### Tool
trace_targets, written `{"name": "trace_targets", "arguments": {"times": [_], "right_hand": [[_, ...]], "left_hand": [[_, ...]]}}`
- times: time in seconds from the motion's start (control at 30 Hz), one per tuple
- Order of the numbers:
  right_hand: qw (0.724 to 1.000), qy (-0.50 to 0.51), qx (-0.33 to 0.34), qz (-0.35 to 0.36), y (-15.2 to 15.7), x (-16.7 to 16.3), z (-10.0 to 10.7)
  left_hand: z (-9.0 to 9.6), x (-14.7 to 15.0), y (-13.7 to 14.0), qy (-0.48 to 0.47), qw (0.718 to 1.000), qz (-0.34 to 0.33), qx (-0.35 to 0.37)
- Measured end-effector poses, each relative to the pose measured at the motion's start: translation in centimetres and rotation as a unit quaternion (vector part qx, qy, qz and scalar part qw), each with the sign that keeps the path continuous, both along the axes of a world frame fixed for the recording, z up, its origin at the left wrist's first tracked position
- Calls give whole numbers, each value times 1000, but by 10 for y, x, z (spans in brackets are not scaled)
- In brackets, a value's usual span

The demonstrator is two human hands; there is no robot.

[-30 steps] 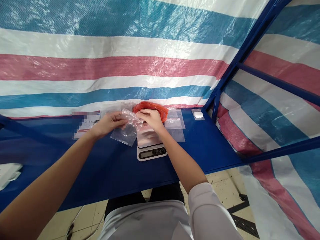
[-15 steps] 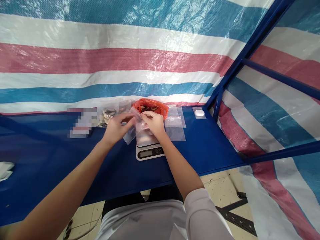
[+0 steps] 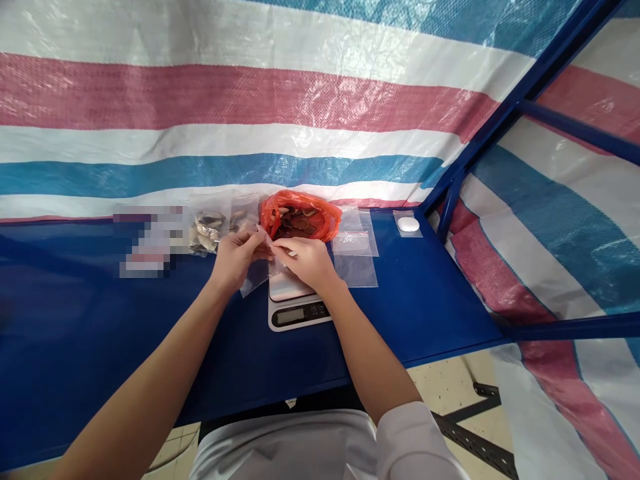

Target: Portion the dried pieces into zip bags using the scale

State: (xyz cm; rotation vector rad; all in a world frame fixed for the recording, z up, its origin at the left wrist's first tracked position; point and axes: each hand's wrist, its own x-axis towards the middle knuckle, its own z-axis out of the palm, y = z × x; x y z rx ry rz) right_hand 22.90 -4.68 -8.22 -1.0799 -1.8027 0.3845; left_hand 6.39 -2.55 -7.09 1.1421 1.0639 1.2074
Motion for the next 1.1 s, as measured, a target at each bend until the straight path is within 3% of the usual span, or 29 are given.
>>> {"name": "trace_targets", "arguments": {"times": [0.23,0.47,0.7,0.8,1.1], "right_hand": [[995,29,-91,-10,-3,0,7],[981,82,-177,11,-1,7,11],[912,202,-353,53,-6,12,17],[906,210,-365,45,-6,12,16],[925,184,-326,60,-7,13,9]], "left_hand": [[-5,-6,-4,11,998,-30,48],[-7,-10,-4,106,980,-87,142],[-4,-13,-6,114,974,-127,146],[-5,-12,-6,108,976,-118,149],[-5,-11,-8,118,979,-103,133]]}}
